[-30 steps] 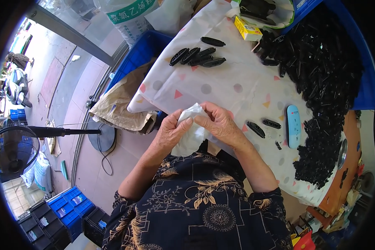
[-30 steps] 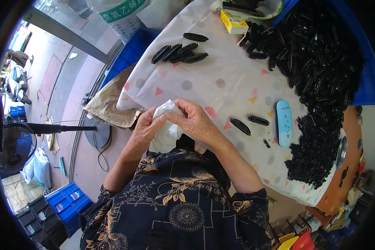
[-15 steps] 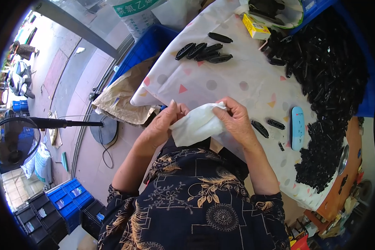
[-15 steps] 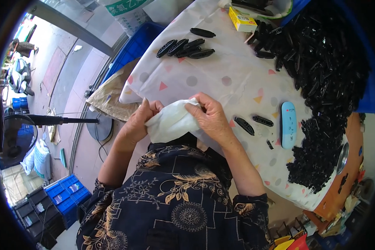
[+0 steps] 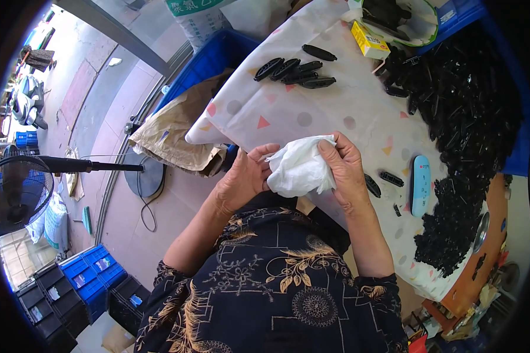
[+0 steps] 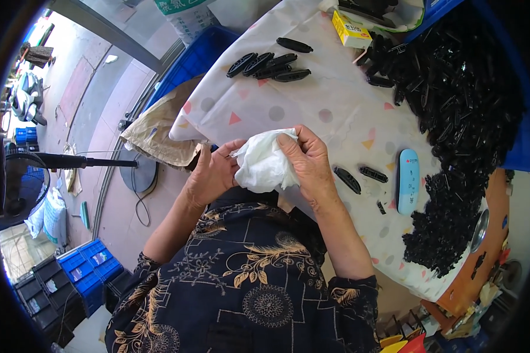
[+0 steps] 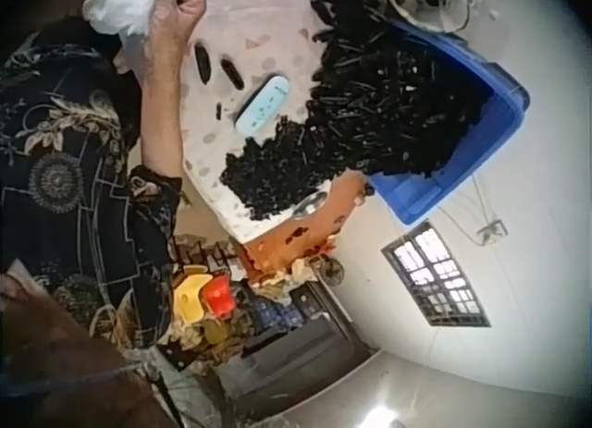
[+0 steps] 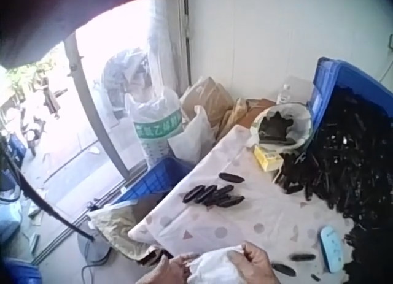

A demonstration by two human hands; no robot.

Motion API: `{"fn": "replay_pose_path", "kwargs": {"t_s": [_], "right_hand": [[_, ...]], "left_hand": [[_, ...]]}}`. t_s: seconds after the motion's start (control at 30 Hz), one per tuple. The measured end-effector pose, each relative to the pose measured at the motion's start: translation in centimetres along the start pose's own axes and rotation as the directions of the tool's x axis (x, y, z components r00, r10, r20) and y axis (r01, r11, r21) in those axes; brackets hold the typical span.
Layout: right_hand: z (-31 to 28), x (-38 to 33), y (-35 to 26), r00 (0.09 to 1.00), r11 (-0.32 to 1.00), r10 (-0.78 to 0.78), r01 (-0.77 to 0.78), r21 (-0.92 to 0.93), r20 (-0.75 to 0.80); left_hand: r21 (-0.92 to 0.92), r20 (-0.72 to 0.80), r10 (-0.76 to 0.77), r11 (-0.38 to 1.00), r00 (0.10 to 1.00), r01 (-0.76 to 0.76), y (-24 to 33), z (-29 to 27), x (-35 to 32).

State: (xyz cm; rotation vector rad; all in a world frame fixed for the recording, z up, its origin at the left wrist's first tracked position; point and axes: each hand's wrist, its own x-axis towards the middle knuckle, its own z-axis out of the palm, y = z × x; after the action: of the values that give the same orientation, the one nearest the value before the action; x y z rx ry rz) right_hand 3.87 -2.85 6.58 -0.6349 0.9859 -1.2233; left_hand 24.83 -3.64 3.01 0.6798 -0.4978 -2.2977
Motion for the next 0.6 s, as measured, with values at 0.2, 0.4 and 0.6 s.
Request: {"fn": "replay_pose_path", "kwargs": {"t_s": [0.2,0.4,0.6], "right_hand": [[0.0,0.0,0.2,1.000,0.999,-0.029,0.029,-0.030,-0.008],[-0.4,-0.8,-0.1,1.000,0.964,-0.014,0.016,-0.265,0.012],[0.8,-1.1,-0.3,0.994,0.923,-0.037,0.073,-0.377,0.100]], "left_hand": [[0.029,0.008,-0.207,0.978,0.978,0.207,0.4,1.9,0.5],[0.607,0.081,0.115,0.782,0.990,-0.141,4.9,1.1,0.8],[0.846,0.334,0.049,0.424,0.941,-0.323,3.0,4.4,3.3]]}}
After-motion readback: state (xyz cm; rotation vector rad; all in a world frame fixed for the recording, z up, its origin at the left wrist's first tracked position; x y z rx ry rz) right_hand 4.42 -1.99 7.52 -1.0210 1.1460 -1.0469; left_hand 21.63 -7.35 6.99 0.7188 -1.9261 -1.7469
